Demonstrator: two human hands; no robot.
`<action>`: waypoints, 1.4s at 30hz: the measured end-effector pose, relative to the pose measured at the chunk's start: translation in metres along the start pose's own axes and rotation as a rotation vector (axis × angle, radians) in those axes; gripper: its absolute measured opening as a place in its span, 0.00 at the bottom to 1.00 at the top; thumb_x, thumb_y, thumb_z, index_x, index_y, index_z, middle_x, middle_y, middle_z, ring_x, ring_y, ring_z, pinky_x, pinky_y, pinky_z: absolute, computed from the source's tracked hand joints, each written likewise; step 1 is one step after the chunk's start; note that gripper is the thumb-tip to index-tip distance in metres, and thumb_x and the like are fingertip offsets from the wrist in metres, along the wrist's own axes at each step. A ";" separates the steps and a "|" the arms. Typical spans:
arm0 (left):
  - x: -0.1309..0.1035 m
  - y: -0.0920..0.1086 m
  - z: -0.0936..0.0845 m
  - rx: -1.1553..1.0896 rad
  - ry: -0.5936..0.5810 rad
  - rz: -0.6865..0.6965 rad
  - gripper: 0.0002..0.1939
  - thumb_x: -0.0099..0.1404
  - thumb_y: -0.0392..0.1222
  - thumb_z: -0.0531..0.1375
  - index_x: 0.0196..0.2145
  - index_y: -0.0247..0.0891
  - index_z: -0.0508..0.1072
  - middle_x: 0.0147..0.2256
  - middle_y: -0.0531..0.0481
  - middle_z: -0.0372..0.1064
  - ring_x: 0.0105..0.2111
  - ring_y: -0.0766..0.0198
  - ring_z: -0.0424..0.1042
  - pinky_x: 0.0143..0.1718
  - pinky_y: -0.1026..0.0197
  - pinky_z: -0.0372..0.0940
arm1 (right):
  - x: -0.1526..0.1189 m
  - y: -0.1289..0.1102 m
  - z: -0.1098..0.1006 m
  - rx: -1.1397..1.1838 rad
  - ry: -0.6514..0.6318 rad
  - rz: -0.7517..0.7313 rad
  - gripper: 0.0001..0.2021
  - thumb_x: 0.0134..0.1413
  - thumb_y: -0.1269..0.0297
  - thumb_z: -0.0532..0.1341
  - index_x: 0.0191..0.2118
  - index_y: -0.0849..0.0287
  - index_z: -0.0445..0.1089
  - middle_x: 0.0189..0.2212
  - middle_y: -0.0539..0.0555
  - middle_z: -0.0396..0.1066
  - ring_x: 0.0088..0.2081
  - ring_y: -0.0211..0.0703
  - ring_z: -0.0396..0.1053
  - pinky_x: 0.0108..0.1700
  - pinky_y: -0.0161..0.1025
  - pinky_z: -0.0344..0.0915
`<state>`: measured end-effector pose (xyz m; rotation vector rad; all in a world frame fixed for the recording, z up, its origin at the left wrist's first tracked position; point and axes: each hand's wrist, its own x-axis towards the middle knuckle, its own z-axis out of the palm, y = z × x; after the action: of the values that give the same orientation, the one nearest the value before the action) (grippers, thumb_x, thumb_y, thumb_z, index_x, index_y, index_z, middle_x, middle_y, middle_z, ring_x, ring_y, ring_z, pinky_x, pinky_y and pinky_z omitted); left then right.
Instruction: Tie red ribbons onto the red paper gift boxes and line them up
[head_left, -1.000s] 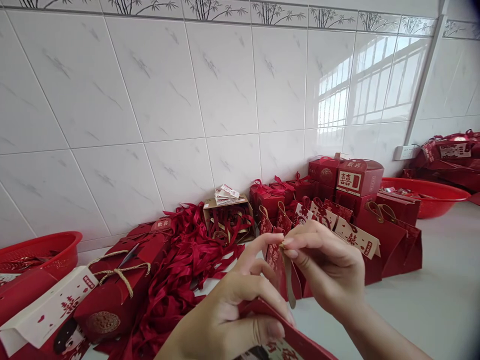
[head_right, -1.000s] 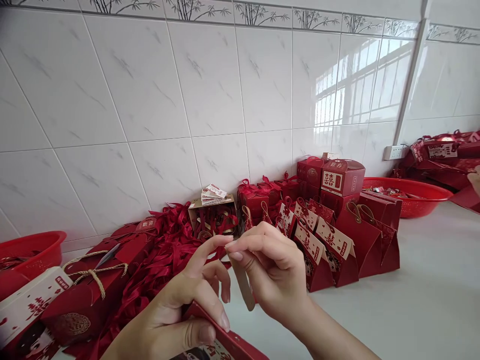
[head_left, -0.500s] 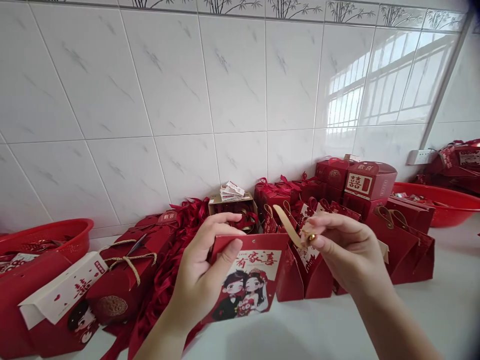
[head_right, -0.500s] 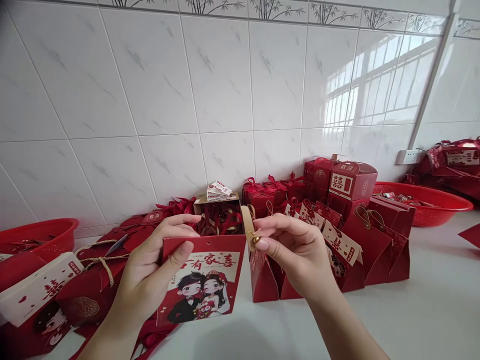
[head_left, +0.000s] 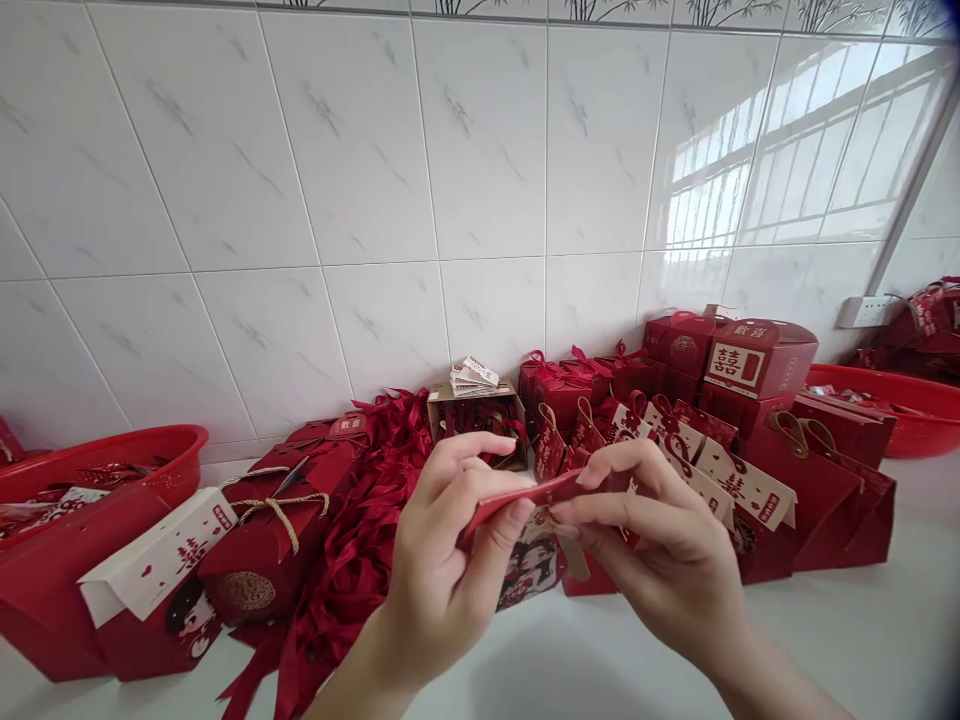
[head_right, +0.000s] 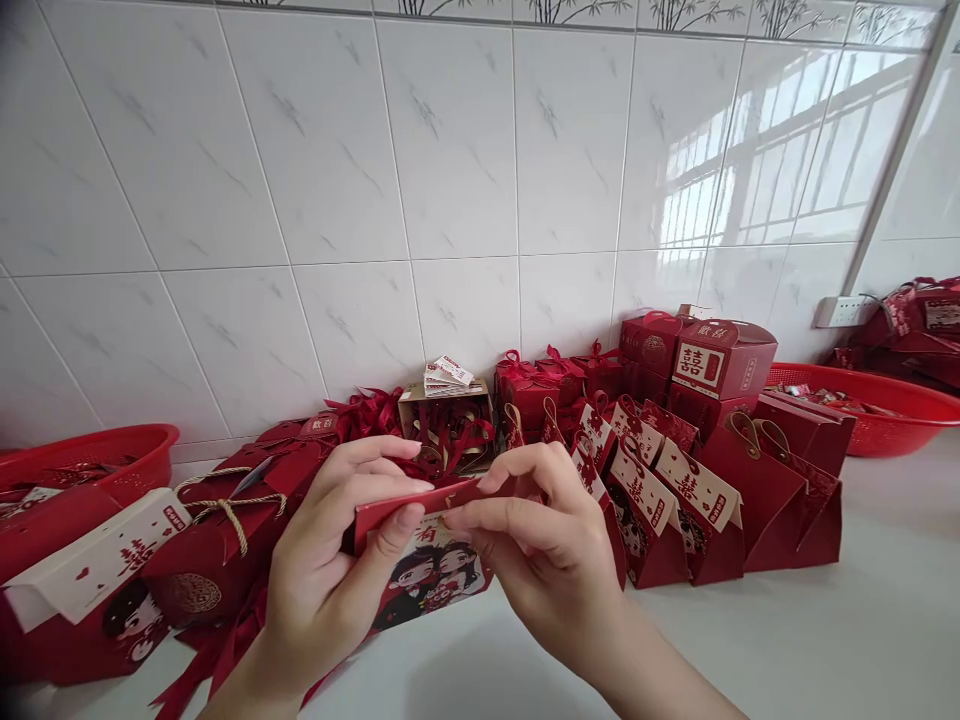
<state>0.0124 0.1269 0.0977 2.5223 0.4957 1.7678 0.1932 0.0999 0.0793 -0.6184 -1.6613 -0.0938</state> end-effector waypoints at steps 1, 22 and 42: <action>0.000 0.001 0.001 0.001 0.000 0.016 0.11 0.65 0.26 0.58 0.41 0.38 0.72 0.34 0.50 0.68 0.50 0.62 0.66 0.50 0.63 0.63 | 0.000 0.000 0.001 -0.043 0.014 -0.024 0.09 0.55 0.77 0.63 0.34 0.57 0.78 0.35 0.54 0.65 0.36 0.39 0.67 0.31 0.35 0.68; -0.008 -0.002 0.010 -0.077 0.068 0.065 0.10 0.64 0.27 0.57 0.41 0.36 0.72 0.41 0.46 0.68 0.41 0.63 0.69 0.38 0.62 0.68 | -0.003 0.005 0.002 -0.036 0.186 0.056 0.15 0.50 0.73 0.67 0.43 0.51 0.71 0.45 0.55 0.62 0.49 0.46 0.63 0.48 0.44 0.65; 0.001 -0.014 0.009 0.244 -0.021 -0.142 0.16 0.57 0.40 0.68 0.42 0.40 0.68 0.44 0.45 0.69 0.45 0.56 0.70 0.48 0.54 0.67 | -0.005 0.006 0.025 0.262 0.248 0.390 0.10 0.49 0.68 0.67 0.29 0.55 0.64 0.23 0.48 0.71 0.22 0.37 0.69 0.22 0.33 0.68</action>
<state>0.0174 0.1419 0.0926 2.5775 0.9171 1.7226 0.1736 0.1132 0.0680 -0.6880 -1.2638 0.3141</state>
